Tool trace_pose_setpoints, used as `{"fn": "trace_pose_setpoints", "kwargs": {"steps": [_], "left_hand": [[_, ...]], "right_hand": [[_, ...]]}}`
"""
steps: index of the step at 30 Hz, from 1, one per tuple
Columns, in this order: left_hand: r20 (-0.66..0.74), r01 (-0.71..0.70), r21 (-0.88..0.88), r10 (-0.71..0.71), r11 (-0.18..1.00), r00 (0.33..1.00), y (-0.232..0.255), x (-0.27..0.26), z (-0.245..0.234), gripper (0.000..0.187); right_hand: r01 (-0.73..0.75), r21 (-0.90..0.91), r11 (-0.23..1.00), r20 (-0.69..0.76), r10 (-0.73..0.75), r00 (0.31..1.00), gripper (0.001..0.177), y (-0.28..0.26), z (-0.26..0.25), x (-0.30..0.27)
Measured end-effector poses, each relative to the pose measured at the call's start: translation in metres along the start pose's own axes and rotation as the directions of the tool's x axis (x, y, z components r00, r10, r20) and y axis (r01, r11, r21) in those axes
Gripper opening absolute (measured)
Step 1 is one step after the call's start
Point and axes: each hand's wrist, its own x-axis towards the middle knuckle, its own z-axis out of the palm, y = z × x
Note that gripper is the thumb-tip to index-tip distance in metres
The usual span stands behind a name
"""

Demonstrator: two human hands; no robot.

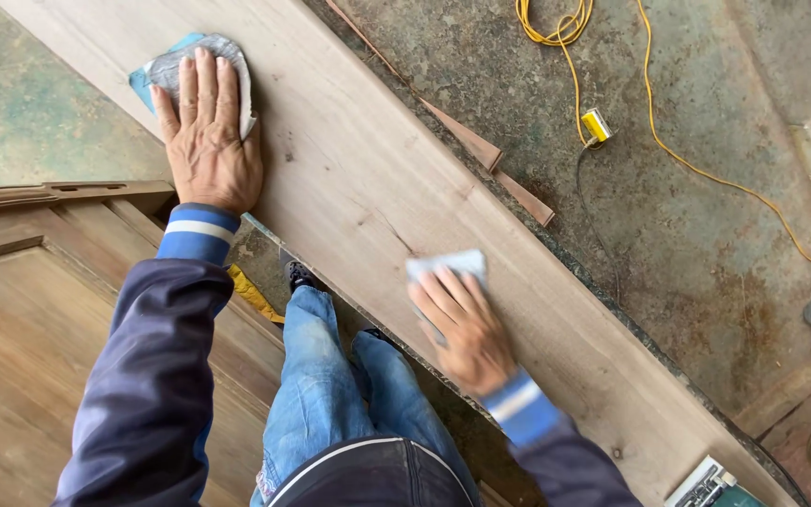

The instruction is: Sanding a long wooden board using an orbital sander and manual sandpaper blocks.

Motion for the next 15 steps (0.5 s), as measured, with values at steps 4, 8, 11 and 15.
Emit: {"fn": "trace_pose_setpoints", "kwargs": {"steps": [4, 8, 11, 15], "left_hand": [[0.014, -0.013, -0.014, 0.013, 1.0, 1.0, -0.003, 0.002, 0.0, 0.063], [0.018, 0.003, -0.011, -0.003, 1.0, 1.0, -0.003, 0.001, 0.004, 0.064], [0.013, 0.022, 0.009, -0.022, 1.0, 1.0, -0.002, -0.001, 0.005, 0.064], [0.029, 0.05, -0.028, -0.049, 0.998, 0.998, 0.003, 0.005, -0.003, 0.066]], "right_hand": [[0.008, 0.089, 0.996, 0.019, -0.01, 1.0, 0.05, -0.012, -0.02, -0.003], [-0.158, 0.031, 0.987, 0.211, 0.148, 0.966, 0.055, -0.001, -0.03, -0.17], [-0.174, -0.008, 0.985, 0.272, 0.17, 0.947, 0.07, 0.012, -0.014, -0.206], [-0.053, -0.086, 0.995, 0.352, 0.08, 0.933, 0.086, -0.018, 0.003, -0.076]]}}
